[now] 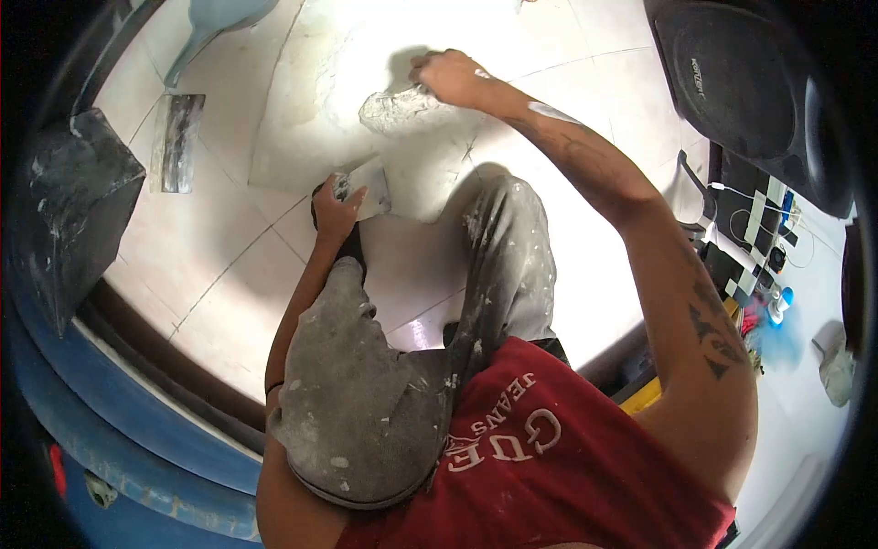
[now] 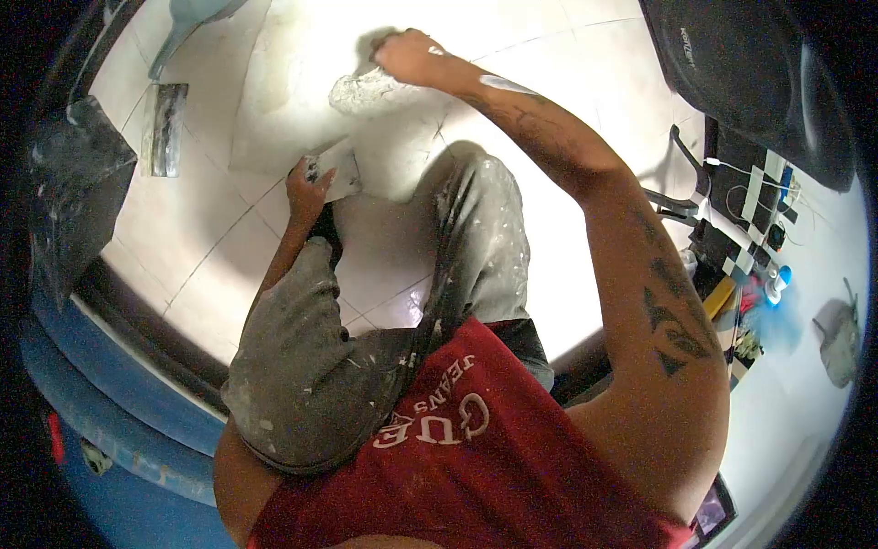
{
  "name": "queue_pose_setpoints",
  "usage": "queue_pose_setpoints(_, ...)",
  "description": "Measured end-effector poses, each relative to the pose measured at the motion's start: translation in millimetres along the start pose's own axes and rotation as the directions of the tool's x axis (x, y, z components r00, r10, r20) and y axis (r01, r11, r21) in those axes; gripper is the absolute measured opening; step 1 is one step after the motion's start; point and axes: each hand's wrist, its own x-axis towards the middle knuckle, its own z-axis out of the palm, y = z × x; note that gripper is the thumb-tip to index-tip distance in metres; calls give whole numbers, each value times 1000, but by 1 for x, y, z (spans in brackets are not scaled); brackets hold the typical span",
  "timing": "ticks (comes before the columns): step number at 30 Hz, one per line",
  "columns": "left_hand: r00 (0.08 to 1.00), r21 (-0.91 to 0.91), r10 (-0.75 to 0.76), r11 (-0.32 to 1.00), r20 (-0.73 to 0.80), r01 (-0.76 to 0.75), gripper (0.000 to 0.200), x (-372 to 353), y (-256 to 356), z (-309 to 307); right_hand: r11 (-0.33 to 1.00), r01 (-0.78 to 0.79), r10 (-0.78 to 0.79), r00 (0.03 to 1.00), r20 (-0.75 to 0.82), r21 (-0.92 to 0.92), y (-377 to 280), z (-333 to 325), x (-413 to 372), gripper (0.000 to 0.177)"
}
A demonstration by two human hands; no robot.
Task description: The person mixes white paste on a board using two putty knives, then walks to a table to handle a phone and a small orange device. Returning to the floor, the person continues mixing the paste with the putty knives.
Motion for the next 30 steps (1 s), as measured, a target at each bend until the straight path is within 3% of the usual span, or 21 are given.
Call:
queue_pose_setpoints(1,998,-30,-42,999,35,43,35,0,0,-1,998,-35,37,998,-45,45,7,-10,-7,20)
queue_pose_setpoints(4,993,-12,-108,994,55,108,37,-1,7,-4,912,-370,376,927,2,179,30,-31,-29,31)
queue_pose_setpoints(6,995,28,-95,995,35,94,38,-2,10,-3,720,-530,602,798,-25,448,40,-47,-46,33)
queue_pose_setpoints(8,999,68,-45,997,7,45,40,-3,0,1,543,-629,770,637,-32,556,65,-20,-64,39)
queue_pose_setpoints(11,999,11,-39,999,34,38,40,-3,-15,5,581,-663,790,600,-129,472,110,51,-92,40)
queue_pose_setpoints(14,998,-11,-56,998,-8,55,39,-5,-15,6,352,-684,848,522,91,640,98,46,-88,37)
queue_pose_setpoints(15,998,-9,-55,998,11,55,38,-6,-9,3,381,-652,782,605,148,655,96,56,-86,40)
queue_pose_setpoints(16,998,-7,-52,999,26,52,37,-3,0,-1,471,-559,749,663,26,682,86,68,-82,41)
queue_pose_setpoints(20,999,18,34,999,33,-35,33,0,-6,1,558,-555,725,688,-38,617,45,58,-51,34)
queue_pose_setpoints(23,988,-113,-74,990,132,89,32,1,0,-2,621,-566,688,725,-30,542,16,29,-25,33)
queue_pose_setpoints(24,995,-69,-39,997,94,46,31,-1,2,-1,625,-587,695,719,-24,514,3,8,-19,32)
queue_pose_setpoints(26,999,26,39,999,18,-40,31,-3,4,-1,704,-502,596,802,-34,502,-15,-15,-18,29)
queue_pose_setpoints(27,999,-14,24,1000,36,-24,31,-3,-1,0,740,-456,542,840,-38,494,-22,-19,-19,28)
queue_pose_setpoints(30,995,-112,-31,993,95,41,33,0,-10,3,975,-173,185,979,-83,137,-42,-4,-41,29)
